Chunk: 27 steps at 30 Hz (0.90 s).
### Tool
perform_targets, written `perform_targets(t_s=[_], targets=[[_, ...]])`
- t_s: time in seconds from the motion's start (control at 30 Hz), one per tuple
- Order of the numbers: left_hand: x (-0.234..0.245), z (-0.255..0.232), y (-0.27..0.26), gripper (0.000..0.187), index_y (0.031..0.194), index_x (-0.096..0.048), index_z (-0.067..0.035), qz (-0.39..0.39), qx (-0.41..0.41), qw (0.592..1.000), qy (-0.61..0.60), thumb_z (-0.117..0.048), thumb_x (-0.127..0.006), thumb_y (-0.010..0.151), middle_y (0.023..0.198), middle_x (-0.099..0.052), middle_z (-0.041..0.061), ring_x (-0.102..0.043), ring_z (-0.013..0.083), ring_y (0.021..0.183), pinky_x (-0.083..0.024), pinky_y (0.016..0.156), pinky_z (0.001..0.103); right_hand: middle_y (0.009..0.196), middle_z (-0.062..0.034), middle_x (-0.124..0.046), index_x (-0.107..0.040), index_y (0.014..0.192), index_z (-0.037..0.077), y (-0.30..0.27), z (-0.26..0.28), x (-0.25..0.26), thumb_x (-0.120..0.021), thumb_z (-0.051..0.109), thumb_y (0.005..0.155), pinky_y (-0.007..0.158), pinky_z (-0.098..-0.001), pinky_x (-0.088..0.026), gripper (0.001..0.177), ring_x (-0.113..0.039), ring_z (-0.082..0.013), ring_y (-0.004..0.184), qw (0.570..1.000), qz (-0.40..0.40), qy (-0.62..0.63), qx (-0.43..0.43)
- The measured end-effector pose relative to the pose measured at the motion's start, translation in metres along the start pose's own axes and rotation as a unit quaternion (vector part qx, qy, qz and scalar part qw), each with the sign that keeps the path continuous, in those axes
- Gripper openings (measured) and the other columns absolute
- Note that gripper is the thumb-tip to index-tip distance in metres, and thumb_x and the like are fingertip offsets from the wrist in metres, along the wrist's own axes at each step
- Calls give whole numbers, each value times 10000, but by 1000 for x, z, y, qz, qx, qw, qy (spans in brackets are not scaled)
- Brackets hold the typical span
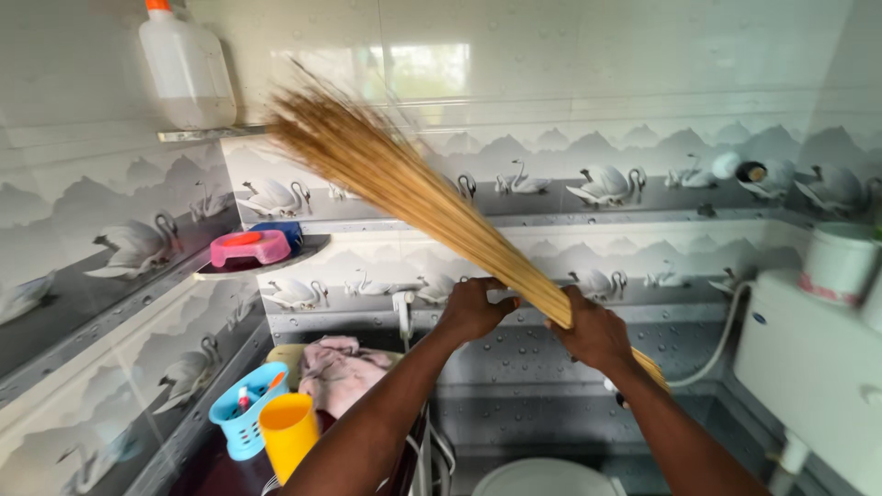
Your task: The person sweeps the bathroom walls and ceiling using a traditional straw broom. They move items such as a detergent packet and a bottle from a window ledge to a bucket to access the surfaces, then sweep the walls, ceiling, and floor before returning the items.
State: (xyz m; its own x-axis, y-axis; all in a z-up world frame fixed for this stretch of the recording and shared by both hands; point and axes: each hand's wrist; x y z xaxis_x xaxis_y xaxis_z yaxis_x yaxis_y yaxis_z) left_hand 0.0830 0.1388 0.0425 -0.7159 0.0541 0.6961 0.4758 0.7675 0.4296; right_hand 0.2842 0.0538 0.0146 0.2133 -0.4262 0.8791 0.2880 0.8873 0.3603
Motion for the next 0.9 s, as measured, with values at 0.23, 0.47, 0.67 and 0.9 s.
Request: perform_targets(t_s=[0.23, 0.47, 0.67, 0.9], targets=[[-8, 24, 47, 550, 1302, -692, -117, -54, -60, 996, 44, -417, -760, 846, 1297, -694, 152, -622, 331, 1247, -392, 1129, 480, 915, -154, -756, -461, 1343, 154, 96, -62, -45, -698, 462, 896, 749, -514, -598, 593, -747, -354, 803, 994, -96, 41, 25], [20, 59, 105, 678, 1429, -554, -108, -77, -64, 988, 120, -435, -737, 864, 1476, -552, 154, -477, 327, 1409, -319, 1172, 555, 974, -227, -763, -374, 1481, 148, 159, -49, -47, -688, 419, 920, 736, -520, -605, 698, -751, -383, 798, 973, -172, 149, -29], [88, 66, 143, 752, 1504, -449, -89, -125, -116, 976, 138, -396, -738, 881, 1568, -456, 152, -306, 351, 1515, -227, 1205, 582, 1040, -183, -714, -277, 1555, 162, 204, 22, 5, -705, 147, 925, 547, -412, -605, 761, -718, -303, 647, 875, -261, 406, -46], [173, 63, 177, 825, 1530, -388, -50, -170, -145, 958, 181, -382, -757, 872, 1565, -434, 190, -290, 374, 1516, -235, 1205, 572, 1004, -148, -610, -314, 1533, 124, 284, 75, 65, -704, 132, 981, 506, -406, -653, 676, -659, -223, 651, 734, -282, 618, -29]])
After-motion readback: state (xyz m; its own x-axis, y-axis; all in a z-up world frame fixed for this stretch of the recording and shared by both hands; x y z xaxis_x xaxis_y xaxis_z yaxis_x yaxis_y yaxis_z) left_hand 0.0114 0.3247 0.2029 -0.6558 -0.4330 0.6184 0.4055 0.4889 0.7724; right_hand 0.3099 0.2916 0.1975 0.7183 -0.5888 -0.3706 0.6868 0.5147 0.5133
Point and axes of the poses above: each hand's wrist, its own y-axis towards the middle knuckle, its own x-axis out of the back of the hand, z = x × y
